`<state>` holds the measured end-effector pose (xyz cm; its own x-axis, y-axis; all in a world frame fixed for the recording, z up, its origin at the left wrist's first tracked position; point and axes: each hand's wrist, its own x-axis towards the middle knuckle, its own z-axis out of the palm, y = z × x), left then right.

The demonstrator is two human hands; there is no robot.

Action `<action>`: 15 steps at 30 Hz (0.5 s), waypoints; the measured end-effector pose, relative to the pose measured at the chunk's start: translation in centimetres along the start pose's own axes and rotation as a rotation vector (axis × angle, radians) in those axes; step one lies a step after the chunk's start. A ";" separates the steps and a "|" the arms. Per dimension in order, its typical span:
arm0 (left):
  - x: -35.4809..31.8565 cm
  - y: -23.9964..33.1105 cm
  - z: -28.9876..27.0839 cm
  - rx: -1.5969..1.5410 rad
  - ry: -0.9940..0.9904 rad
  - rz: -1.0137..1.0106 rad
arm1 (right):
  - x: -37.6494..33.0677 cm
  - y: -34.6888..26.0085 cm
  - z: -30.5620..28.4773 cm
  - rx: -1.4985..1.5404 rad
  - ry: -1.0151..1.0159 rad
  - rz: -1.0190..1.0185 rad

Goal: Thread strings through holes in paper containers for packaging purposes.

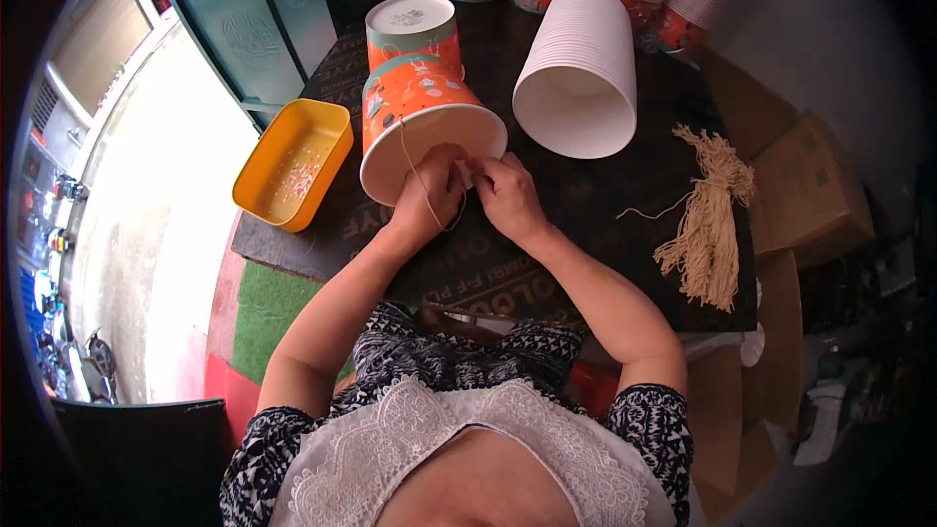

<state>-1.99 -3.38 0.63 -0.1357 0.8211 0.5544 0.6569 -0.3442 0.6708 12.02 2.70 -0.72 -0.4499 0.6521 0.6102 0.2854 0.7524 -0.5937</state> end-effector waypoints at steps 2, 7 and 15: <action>-0.1 -0.1 0.1 0.046 0.069 0.024 | 0.0 0.1 0.0 0.010 -0.020 -0.002; -0.1 0.0 -0.5 0.134 -0.037 -0.013 | -0.1 -0.2 -0.4 0.007 -0.051 0.032; -0.2 -0.3 -1.0 0.030 -0.065 -0.018 | -0.2 -0.5 -1.0 0.026 -0.099 0.040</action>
<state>-2.93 -3.91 0.79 -0.0999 0.8556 0.5080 0.6767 -0.3159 0.6651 12.79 2.34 -0.05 -0.5207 0.6679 0.5318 0.2832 0.7228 -0.6304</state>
